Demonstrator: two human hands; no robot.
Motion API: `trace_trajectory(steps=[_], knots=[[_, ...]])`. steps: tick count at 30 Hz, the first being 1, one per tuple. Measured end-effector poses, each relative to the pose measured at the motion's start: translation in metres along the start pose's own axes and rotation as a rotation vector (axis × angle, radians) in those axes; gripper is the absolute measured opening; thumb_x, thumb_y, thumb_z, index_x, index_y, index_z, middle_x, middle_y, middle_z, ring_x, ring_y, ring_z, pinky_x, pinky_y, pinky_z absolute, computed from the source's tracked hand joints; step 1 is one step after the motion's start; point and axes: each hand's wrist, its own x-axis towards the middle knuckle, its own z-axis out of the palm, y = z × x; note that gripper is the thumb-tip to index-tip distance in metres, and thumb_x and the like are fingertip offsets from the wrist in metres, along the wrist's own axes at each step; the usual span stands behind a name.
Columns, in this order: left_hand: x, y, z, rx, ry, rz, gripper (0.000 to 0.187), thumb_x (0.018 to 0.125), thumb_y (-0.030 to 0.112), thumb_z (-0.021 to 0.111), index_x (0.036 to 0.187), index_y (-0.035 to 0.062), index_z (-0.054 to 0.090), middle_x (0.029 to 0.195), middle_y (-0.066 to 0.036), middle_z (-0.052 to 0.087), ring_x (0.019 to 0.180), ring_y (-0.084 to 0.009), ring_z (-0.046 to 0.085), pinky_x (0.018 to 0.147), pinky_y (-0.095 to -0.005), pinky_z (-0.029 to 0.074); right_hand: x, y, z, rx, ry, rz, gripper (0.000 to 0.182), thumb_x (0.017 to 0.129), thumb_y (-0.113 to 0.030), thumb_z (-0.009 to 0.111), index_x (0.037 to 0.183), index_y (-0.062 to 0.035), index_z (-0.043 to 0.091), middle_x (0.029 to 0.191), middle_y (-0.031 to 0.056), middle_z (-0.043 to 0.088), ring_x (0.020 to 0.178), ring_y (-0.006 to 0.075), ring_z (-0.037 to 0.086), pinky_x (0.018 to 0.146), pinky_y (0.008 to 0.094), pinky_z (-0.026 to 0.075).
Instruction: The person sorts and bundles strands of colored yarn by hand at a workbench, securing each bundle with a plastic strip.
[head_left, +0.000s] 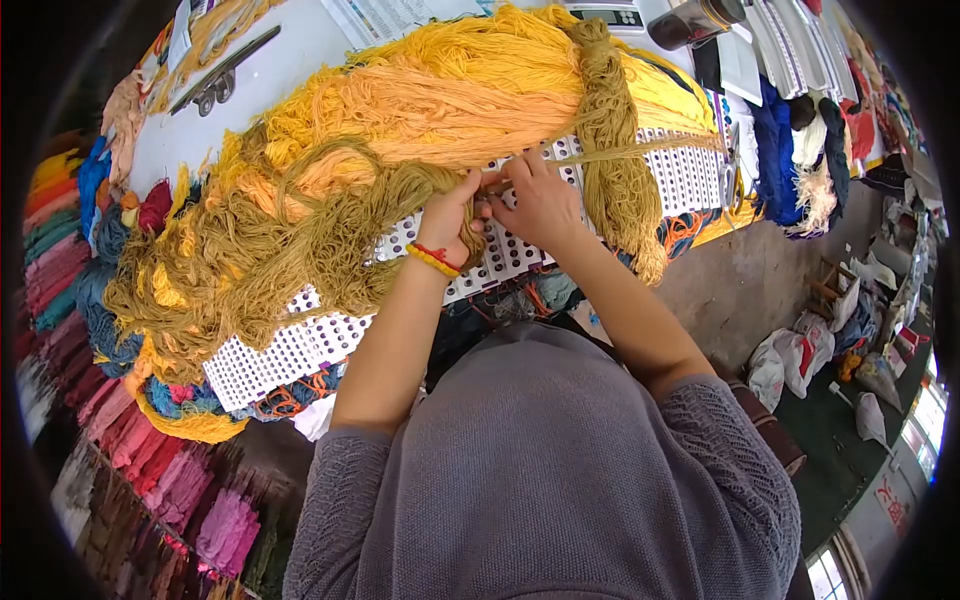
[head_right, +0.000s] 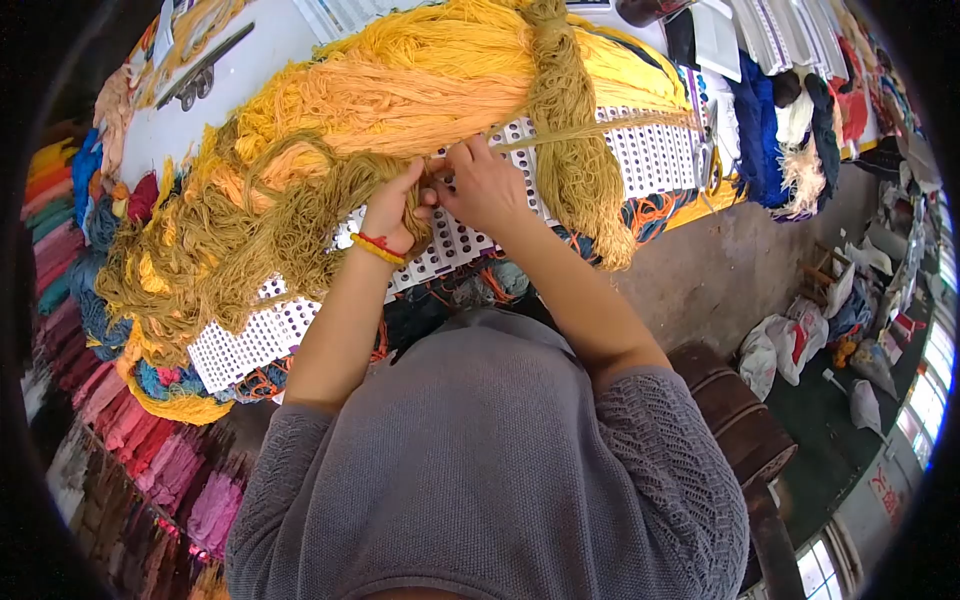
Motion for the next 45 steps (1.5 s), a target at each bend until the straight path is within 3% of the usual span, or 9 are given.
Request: trace_trajectory(steps=[4,12,23,25,28,30,31,35,45], knots=[[-0.011,-0.012,-0.001,0.416,0.271,0.216,0.027,0.085,0.027,0.052,0.09,0.0021,0.06,0.068,0.0,0.055,0.057,-0.0062,0.047,0.044,-0.0189,0.03,0.011,0.007,0.01,-0.125,0.094,-0.153,0.041,0.06,-0.036,0.066,0.091,-0.0109,0.055,0.094,0.0072,0.048,0.09,0.0262,0.047,0.073,0.0391,0.039],[-0.016,-0.002,-0.073,-0.336,0.074,0.133,0.016,0.079,0.013,0.047,0.065,0.0063,0.048,0.054,-0.002,0.042,0.04,-0.0082,0.029,0.038,-0.0209,0.024,0.011,0.016,0.016,-0.131,0.126,-0.184,0.036,0.059,-0.038,0.064,0.089,-0.018,0.059,0.096,0.0035,0.05,0.088,0.0236,0.045,0.074,0.038,0.033],[-0.213,0.205,-0.274,0.078,0.92,0.772,0.016,0.081,0.018,0.045,0.072,0.0056,0.052,0.056,0.001,0.045,0.044,-0.0077,0.036,0.045,-0.0204,0.034,0.008,0.017,0.02,-0.139,0.109,-0.149,0.037,0.061,-0.039,0.064,0.09,-0.0167,0.06,0.097,0.0035,0.051,0.087,0.0241,0.047,0.072,0.039,0.033],[-0.246,0.232,-0.226,0.041,1.027,0.835,0.024,0.086,0.025,0.043,0.075,0.0066,0.054,0.056,0.003,0.044,0.041,-0.0054,0.034,0.04,-0.0201,0.031,0.009,0.015,0.016,-0.14,0.121,-0.155,0.037,0.062,-0.039,0.063,0.091,-0.0165,0.06,0.098,0.004,0.05,0.087,0.0244,0.047,0.072,0.0394,0.033],[-0.259,0.216,-0.172,0.234,0.393,0.563,0.041,0.089,0.041,0.038,0.085,0.0052,0.058,0.053,0.003,0.042,0.039,-0.0062,0.033,0.038,-0.0202,0.027,0.006,0.005,0.004,-0.096,0.093,-0.126,0.035,0.069,-0.039,0.06,0.094,-0.0138,0.059,0.099,0.0067,0.051,0.091,0.0254,0.047,0.077,0.0428,0.034],[-0.229,0.167,-0.078,0.335,0.454,0.579,0.044,0.088,0.044,0.037,0.088,0.0058,0.059,0.049,0.004,0.038,0.037,-0.0067,0.03,0.038,-0.0205,0.026,0.009,-0.002,-0.003,0.167,0.125,-0.152,0.032,0.074,-0.031,0.06,0.097,-0.0099,0.058,0.092,0.0082,0.054,0.08,0.023,0.054,0.071,0.0373,0.042],[-0.217,0.156,-0.066,0.418,0.087,0.404,0.047,0.087,0.047,0.038,0.096,0.0063,0.059,0.059,0.004,0.049,0.04,-0.0056,0.031,0.039,-0.02,0.026,0.007,-0.015,-0.017,0.349,0.089,-0.115,0.031,0.074,-0.028,0.061,0.098,-0.0084,0.057,0.088,0.0086,0.055,0.074,0.0216,0.055,0.066,0.034,0.044],[-0.156,0.08,0.024,1.013,-0.089,0.595,0.046,0.089,0.04,0.04,0.122,0.0092,0.046,0.121,-0.004,0.049,0.083,-0.0081,0.051,0.065,-0.0224,0.044,-0.018,-0.076,-0.09,1.025,-0.195,-0.057,0.022,0.08,-0.016,0.058,0.097,-0.0012,0.055,0.072,0.0008,0.053,0.06,0.0049,0.047,0.052,0.0201,0.038],[-0.167,0.054,0.098,0.061,-0.356,0.476,0.035,0.091,0.026,0.04,0.107,-0.003,0.05,0.109,-0.012,0.054,0.094,-0.0162,0.054,0.079,-0.0294,0.045,-0.043,-0.081,-0.154,1.444,-0.172,0.107,0.013,0.083,-0.009,0.052,0.091,-0.0005,0.058,0.073,0.0033,0.059,0.053,0.0054,0.048,0.051,0.0168,0.039]])
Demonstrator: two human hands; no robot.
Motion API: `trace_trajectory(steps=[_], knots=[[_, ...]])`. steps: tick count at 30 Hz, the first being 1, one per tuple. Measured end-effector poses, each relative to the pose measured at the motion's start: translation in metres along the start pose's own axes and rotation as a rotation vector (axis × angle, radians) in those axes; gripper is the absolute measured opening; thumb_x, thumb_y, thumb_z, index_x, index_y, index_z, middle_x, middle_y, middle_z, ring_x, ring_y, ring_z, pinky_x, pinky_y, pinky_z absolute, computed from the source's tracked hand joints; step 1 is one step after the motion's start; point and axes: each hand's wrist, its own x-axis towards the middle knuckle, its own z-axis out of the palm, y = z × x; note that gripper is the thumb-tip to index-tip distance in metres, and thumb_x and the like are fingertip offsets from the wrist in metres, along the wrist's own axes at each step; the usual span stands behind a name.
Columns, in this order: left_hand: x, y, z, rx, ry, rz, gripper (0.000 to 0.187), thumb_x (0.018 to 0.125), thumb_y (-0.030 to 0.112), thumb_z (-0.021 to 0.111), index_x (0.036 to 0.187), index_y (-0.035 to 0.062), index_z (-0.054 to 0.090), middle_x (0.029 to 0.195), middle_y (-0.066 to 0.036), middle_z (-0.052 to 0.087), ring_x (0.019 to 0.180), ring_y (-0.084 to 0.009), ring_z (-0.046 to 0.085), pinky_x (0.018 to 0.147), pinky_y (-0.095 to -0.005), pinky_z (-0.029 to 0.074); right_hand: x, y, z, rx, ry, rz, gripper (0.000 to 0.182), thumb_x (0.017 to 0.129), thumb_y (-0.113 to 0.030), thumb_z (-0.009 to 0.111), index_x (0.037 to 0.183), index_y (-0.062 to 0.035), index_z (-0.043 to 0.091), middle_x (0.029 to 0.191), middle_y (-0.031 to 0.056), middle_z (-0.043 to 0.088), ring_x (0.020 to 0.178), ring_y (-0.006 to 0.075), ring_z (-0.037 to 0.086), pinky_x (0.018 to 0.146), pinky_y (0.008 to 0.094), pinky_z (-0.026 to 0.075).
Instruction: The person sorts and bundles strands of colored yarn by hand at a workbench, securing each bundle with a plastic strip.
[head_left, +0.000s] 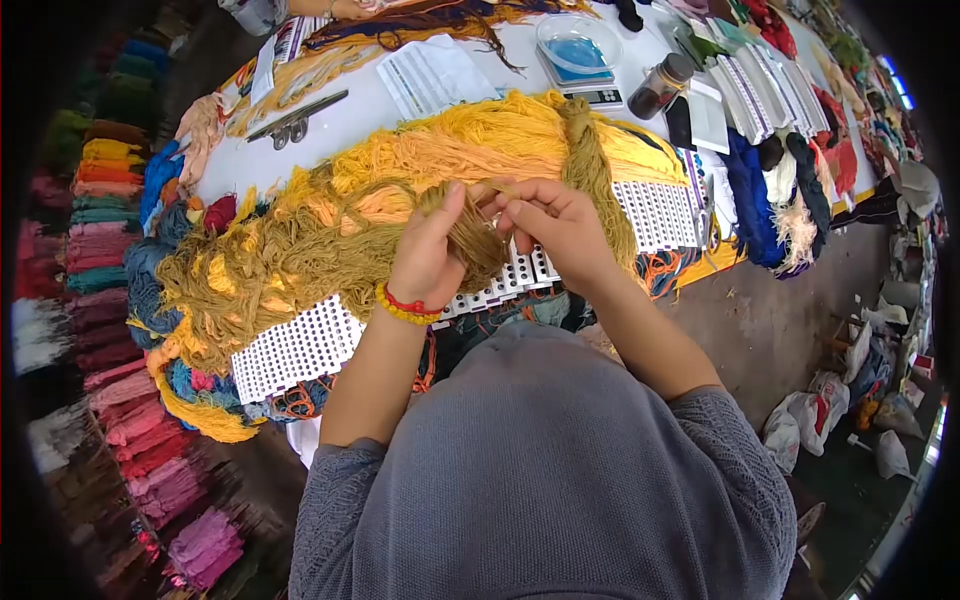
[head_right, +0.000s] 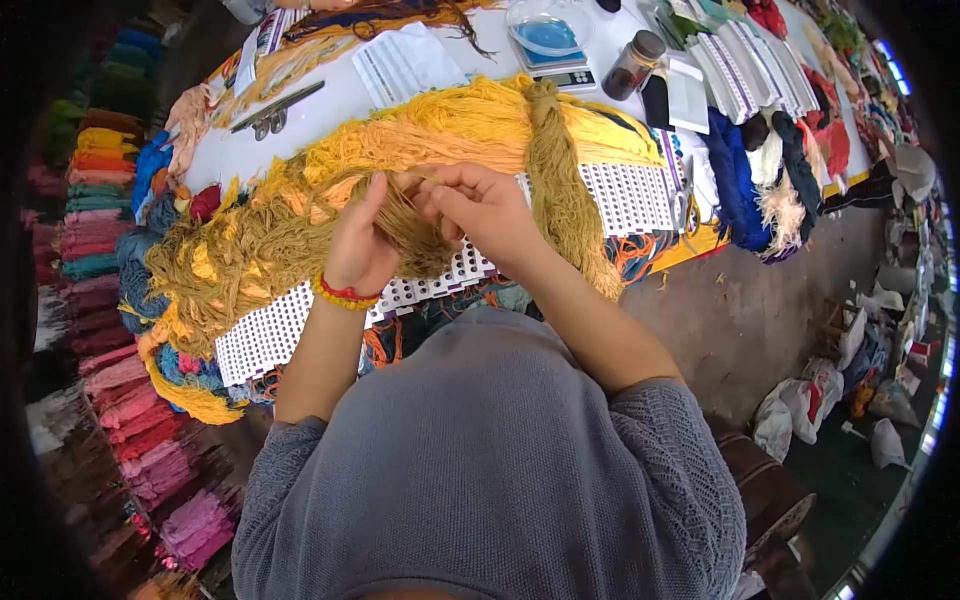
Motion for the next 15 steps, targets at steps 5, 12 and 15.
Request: trace_trajectory(steps=[5,12,15], knots=[[-0.005,0.002,0.005,-0.062,0.077,0.011,0.034,0.09,0.026,0.042,0.104,-0.0042,0.052,0.102,-0.011,0.056,0.087,-0.0154,0.055,0.076,-0.0283,0.045,-0.006,0.002,0.008,0.03,-0.026,0.036,0.013,0.083,-0.009,0.051,0.093,-0.0008,0.056,0.074,0.0044,0.06,0.053,0.0063,0.05,0.05,0.0173,0.039],[-0.011,-0.001,0.016,0.113,0.232,0.124,0.025,0.08,0.009,0.058,0.1,-0.005,0.054,0.081,-0.005,0.057,0.068,-0.0103,0.053,0.061,-0.0225,0.044,-0.01,0.003,0.009,0.015,-0.033,0.036,0.008,0.081,-0.007,0.052,0.087,-0.0017,0.051,0.071,0.0054,0.058,0.053,0.0082,0.052,0.05,0.0198,0.043],[-0.013,-0.002,0.018,0.108,0.214,0.148,0.028,0.078,0.006,0.059,0.103,-0.0056,0.053,0.076,-0.003,0.056,0.065,-0.0096,0.052,0.059,-0.0219,0.044,-0.013,0.003,0.01,0.036,-0.032,0.003,0.008,0.081,-0.007,0.052,0.085,-0.0014,0.05,0.07,0.0057,0.058,0.054,0.0083,0.052,0.05,0.0199,0.043]])
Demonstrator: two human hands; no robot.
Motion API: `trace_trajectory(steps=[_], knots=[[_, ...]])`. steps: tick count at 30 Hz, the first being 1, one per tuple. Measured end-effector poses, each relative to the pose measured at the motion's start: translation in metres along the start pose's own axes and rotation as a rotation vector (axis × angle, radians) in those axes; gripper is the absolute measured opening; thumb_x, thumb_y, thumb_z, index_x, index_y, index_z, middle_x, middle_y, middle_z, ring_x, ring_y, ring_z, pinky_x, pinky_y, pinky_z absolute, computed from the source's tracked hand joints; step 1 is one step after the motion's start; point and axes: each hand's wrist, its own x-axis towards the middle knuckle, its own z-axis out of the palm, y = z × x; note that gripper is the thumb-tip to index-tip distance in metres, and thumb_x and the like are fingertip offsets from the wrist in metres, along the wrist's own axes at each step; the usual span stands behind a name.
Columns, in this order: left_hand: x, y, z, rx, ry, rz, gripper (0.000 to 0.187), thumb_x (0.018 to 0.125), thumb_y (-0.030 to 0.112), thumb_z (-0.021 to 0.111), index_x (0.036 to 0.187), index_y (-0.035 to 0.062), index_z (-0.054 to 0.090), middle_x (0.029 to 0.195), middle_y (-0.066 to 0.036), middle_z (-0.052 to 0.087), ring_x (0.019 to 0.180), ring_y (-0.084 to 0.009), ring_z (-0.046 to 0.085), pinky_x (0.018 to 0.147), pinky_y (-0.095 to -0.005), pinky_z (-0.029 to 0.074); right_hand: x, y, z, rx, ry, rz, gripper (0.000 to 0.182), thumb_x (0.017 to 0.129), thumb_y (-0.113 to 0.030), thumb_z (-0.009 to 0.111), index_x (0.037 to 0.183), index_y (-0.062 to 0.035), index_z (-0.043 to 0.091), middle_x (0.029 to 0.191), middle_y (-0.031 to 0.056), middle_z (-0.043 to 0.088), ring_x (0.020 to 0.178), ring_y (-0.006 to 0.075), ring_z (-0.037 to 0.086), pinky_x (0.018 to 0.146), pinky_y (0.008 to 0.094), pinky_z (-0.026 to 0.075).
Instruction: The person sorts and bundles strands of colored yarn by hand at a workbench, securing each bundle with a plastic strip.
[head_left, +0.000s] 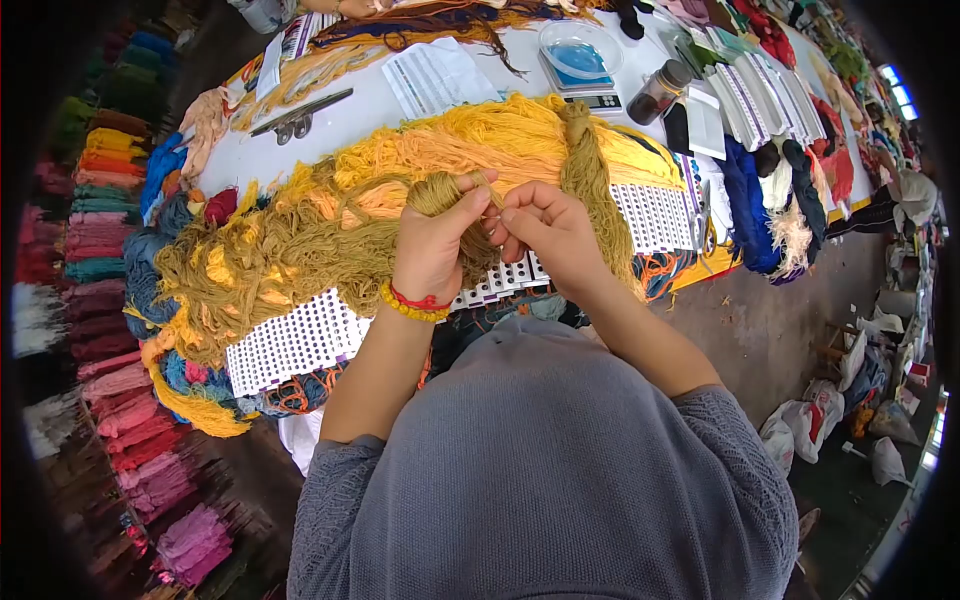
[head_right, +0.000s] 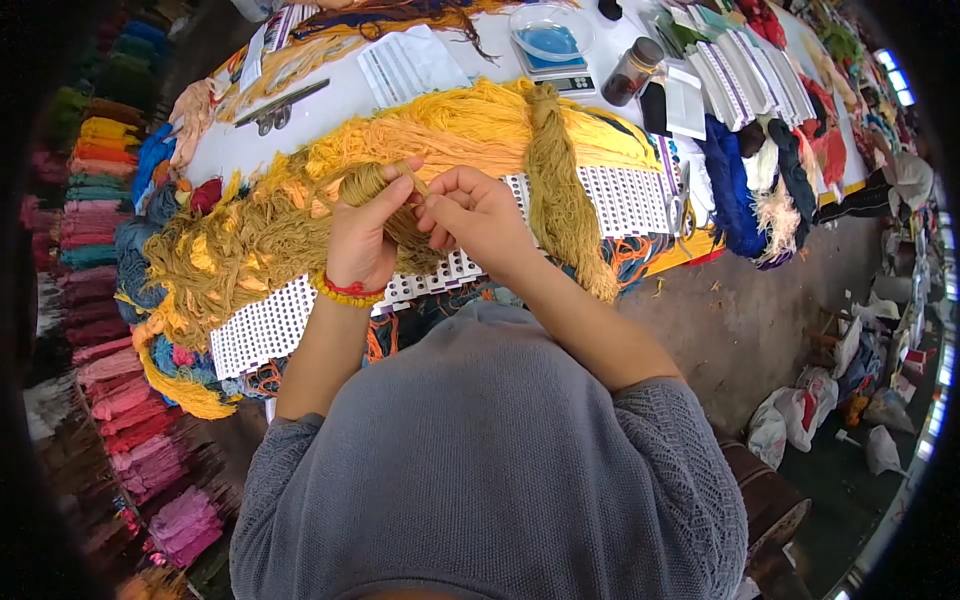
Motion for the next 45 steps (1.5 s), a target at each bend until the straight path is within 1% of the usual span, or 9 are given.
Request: trace_trajectory(steps=[23,29,31,34,37,39,41,44,45], knots=[[-0.003,0.003,0.001,-0.025,-0.086,0.014,0.027,0.077,-0.001,0.047,0.103,-0.0088,0.05,0.074,-0.004,0.053,0.073,-0.0137,0.054,0.069,-0.0252,0.043,-0.003,0.007,0.001,0.056,0.079,-0.074,0.005,0.078,-0.004,0.053,0.082,-0.0021,0.05,0.072,0.0057,0.058,0.053,0.0085,0.052,0.049,0.0203,0.042],[0.002,-0.002,-0.01,-0.132,-0.09,-0.058,0.023,0.08,0.004,0.045,0.096,-0.0083,0.054,0.068,-0.004,0.05,0.072,-0.014,0.052,0.069,-0.0257,0.041,-0.006,-0.002,0.003,0.103,0.049,0.027,0.006,0.082,-0.009,0.05,0.082,-0.0035,0.05,0.065,0.0021,0.052,0.048,0.0065,0.045,0.043,0.0179,0.034],[-0.002,0.004,-0.005,0.004,-0.139,-0.065,0.038,0.086,0.018,0.041,0.108,-0.0115,0.045,0.063,0.0,0.042,0.063,-0.012,0.043,0.066,-0.0261,0.037,-0.005,-0.004,0.002,0.111,0.034,0.059,0.007,0.082,-0.01,0.05,0.081,-0.0037,0.05,0.062,0.0008,0.05,0.047,0.0057,0.043,0.041,0.0177,0.031],[-0.008,0.007,0.001,0.265,-0.089,-0.023,0.041,0.09,0.027,0.036,0.103,-0.0091,0.051,0.058,0.001,0.04,0.054,-0.0093,0.039,0.058,-0.0238,0.035,-0.003,-0.013,-0.006,0.008,-0.169,0.218,0.012,0.08,-0.015,0.054,0.078,-0.004,0.051,0.06,0.0025,0.051,0.045,0.0064,0.042,0.041,0.019,0.032],[-0.005,0.007,-0.014,0.082,-0.145,-0.09,0.044,0.092,0.032,0.034,0.097,-0.0057,0.055,0.056,0.001,0.038,0.049,-0.0073,0.036,0.053,-0.0215,0.035,-0.006,-0.02,-0.012,0.096,-0.365,0.337,0.018,0.082,-0.021,0.053,0.075,-0.0048,0.05,0.055,0.0009,0.047,0.043,0.0064,0.038,0.039,0.0195,0.027],[-0.006,0.008,-0.014,0.039,-0.149,-0.098,0.046,0.092,0.035,0.032,0.097,-0.0034,0.056,0.057,0.0,0.038,0.049,-0.0072,0.037,0.052,-0.0197,0.038,-0.006,-0.012,-0.016,0.705,-0.589,0.095,0.022,0.084,-0.025,0.05,0.076,-0.0046,0.051,0.053,-0.0007,0.044,0.041,0.0065,0.033,0.038,0.0201,0.024],[-0.008,0.009,-0.011,-0.006,-0.203,-0.09,0.05,0.092,0.039,0.029,0.104,-0.0027,0.053,0.065,-0.001,0.047,0.054,-0.0083,0.045,0.056,-0.0224,0.044,-0.005,-0.018,-0.012,0.79,-0.538,0.106,0.024,0.086,-0.026,0.047,0.082,-0.0031,0.053,0.052,-0.0015,0.044,0.041,0.0052,0.031,0.038,0.0195,0.021],[-0.011,0.009,-0.004,-0.01,-0.161,-0.123,0.054,0.092,0.042,0.026,0.112,-0.0024,0.049,0.085,-0.006,0.056,0.072,-0.0102,0.054,0.06,-0.0251,0.047,-0.002,-0.025,-0.003,0.017,-0.094,0.0,0.021,0.083,-0.021,0.055,0.09,-0.0011,0.058,0.058,-0.0034,0.051,0.044,0.0024,0.038,0.04,0.0161,0.027],[-0.011,0.008,-0.003,-0.01,-0.162,-0.123,0.054,0.092,0.042,0.026,0.112,-0.0024,0.049,0.085,-0.006,0.056,0.072,-0.0102,0.054,0.06,-0.0251,0.047,-0.004,-0.026,0.003,0.017,-0.093,0.0,0.021,0.083,-0.021,0.055,0.09,-0.0011,0.058,0.058,-0.0034,0.051,0.044,0.0024,0.038,0.04,0.0161,0.027]])
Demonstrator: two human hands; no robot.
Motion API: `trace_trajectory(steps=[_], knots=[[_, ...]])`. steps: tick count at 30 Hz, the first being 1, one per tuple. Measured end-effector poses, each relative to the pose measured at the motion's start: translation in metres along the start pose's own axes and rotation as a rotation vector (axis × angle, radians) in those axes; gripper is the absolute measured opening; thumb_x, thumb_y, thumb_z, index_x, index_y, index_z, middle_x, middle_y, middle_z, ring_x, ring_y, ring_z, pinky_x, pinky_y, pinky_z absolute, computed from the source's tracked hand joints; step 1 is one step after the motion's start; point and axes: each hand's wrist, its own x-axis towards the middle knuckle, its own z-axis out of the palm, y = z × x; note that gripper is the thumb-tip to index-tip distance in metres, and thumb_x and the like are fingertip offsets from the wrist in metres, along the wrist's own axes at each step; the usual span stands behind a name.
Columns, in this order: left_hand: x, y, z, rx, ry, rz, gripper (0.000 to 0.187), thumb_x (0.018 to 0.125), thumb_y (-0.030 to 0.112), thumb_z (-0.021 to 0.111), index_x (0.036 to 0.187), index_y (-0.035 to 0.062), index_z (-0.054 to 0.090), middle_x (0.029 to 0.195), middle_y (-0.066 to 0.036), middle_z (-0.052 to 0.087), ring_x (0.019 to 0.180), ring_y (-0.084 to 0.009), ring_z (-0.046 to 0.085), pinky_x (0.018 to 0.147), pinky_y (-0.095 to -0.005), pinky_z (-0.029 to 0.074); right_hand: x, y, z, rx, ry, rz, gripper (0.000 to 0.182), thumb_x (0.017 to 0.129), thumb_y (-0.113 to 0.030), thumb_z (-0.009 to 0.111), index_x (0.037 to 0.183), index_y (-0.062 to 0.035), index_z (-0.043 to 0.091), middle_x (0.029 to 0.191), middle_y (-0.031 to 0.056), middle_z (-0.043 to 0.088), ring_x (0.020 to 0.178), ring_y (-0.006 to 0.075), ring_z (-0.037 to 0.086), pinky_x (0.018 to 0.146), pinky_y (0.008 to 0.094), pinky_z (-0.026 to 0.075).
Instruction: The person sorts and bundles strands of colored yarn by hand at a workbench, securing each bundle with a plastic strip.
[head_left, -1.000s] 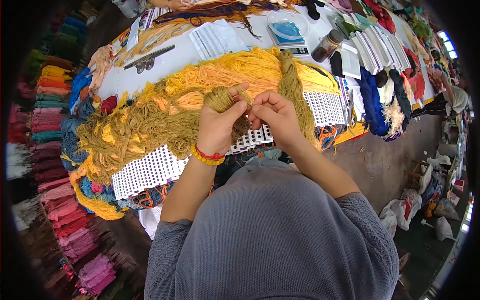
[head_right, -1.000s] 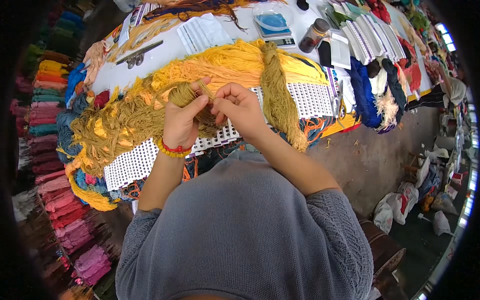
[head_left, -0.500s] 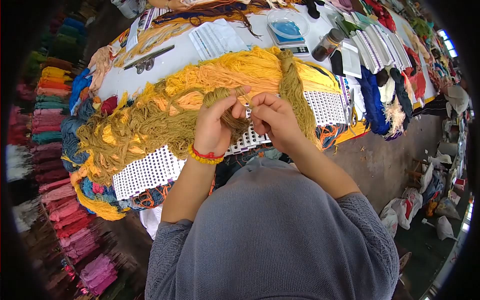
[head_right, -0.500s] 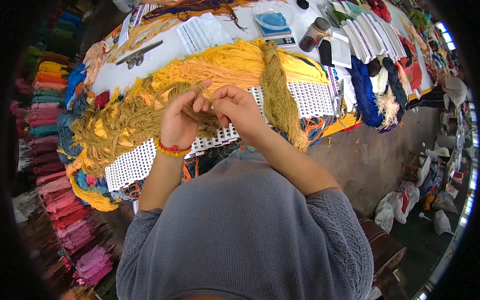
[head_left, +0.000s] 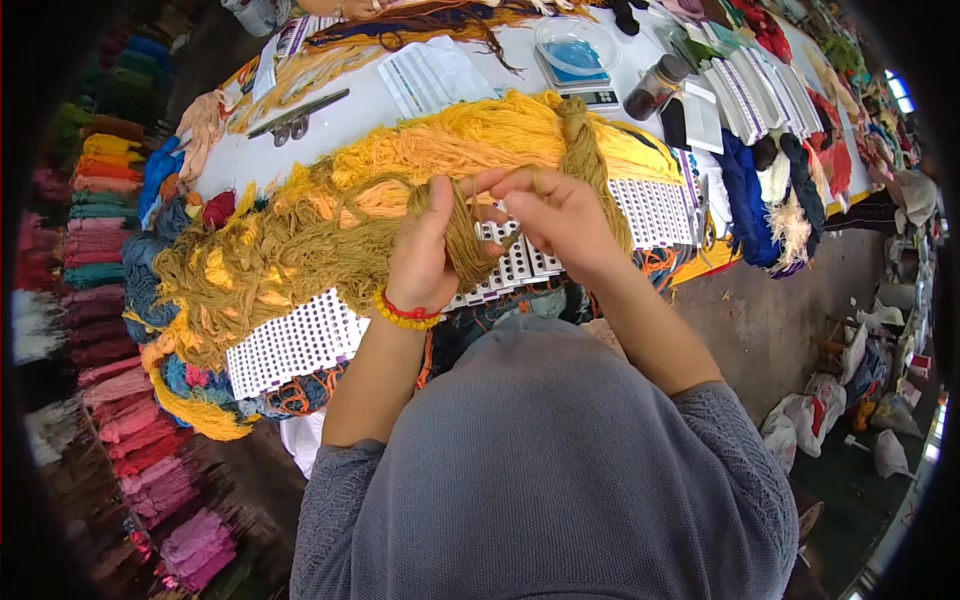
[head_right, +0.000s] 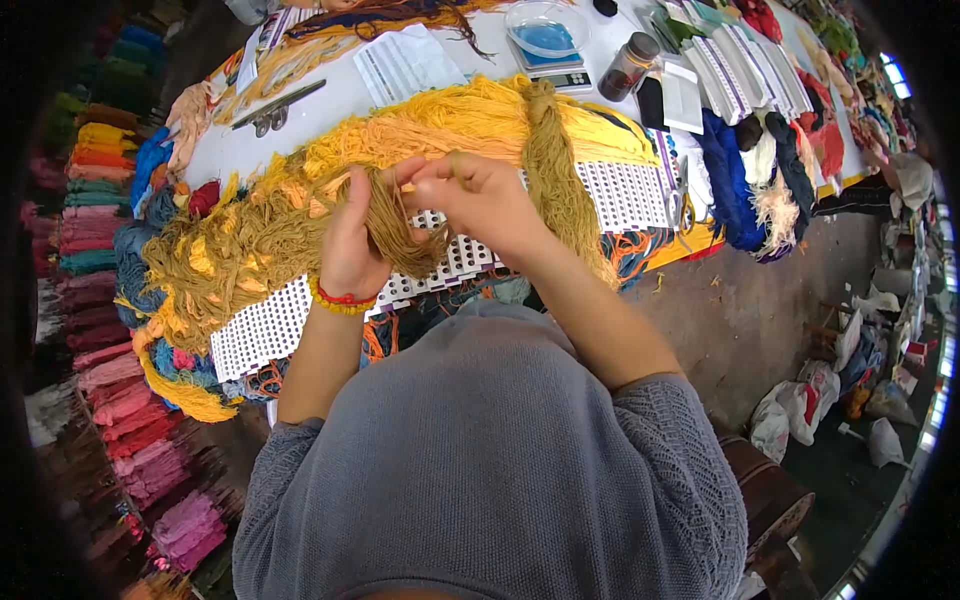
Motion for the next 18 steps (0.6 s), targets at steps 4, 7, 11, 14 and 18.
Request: trace_trajectory(steps=[4,7,11,14,18], knots=[[0.0,-0.007,-0.003,0.11,-0.055,0.001,0.058,0.091,0.044,0.025,0.12,-0.003,0.042,0.108,-0.01,0.053,0.094,-0.0133,0.053,0.074,-0.026,0.045,0.002,0.013,0.008,-0.205,0.071,-0.009,0.014,0.08,-0.009,0.058,0.089,0.0009,0.057,0.064,-0.0004,0.055,0.054,0.0027,0.048,0.047,0.0168,0.037],[0.0,-0.008,-0.002,0.146,-0.092,0.015,0.058,0.091,0.044,0.024,0.122,-0.0037,0.039,0.112,-0.01,0.051,0.097,-0.014,0.052,0.081,-0.0258,0.042,0.002,0.017,0.007,-0.33,0.046,0.038,0.012,0.081,-0.008,0.057,0.088,0.0008,0.057,0.066,0.0,0.055,0.056,0.0035,0.049,0.048,0.0182,0.039],[0.0,-0.008,-0.006,0.094,-0.134,-0.021,0.06,0.091,0.045,0.025,0.124,-0.0042,0.036,0.113,-0.011,0.05,0.099,-0.0149,0.051,0.084,-0.027,0.041,0.001,0.022,0.006,-0.305,0.068,0.015,0.01,0.081,-0.008,0.057,0.086,0.0003,0.057,0.067,0.0004,0.055,0.056,0.004,0.049,0.049,0.0188,0.041],[-0.001,-0.006,-0.006,0.061,-0.156,-0.039,0.062,0.09,0.047,0.025,0.124,-0.0042,0.035,0.115,-0.011,0.049,0.1,-0.0159,0.051,0.083,-0.0287,0.042,0.002,0.027,0.005,-0.25,0.084,0.002,0.01,0.081,-0.009,0.057,0.086,0.0003,0.057,0.071,0.001,0.056,0.057,0.004,0.05,0.051,0.0197,0.043],[-0.003,-0.005,-0.004,0.042,-0.119,-0.04,0.064,0.09,0.049,0.024,0.124,-0.004,0.035,0.115,-0.011,0.048,0.097,-0.0162,0.052,0.079,-0.0295,0.044,0.0,0.026,0.008,-0.178,0.11,-0.057,0.009,0.081,-0.008,0.056,0.085,0.0001,0.056,0.079,0.0022,0.058,0.055,0.004,0.048,0.055,0.0212,0.046]])
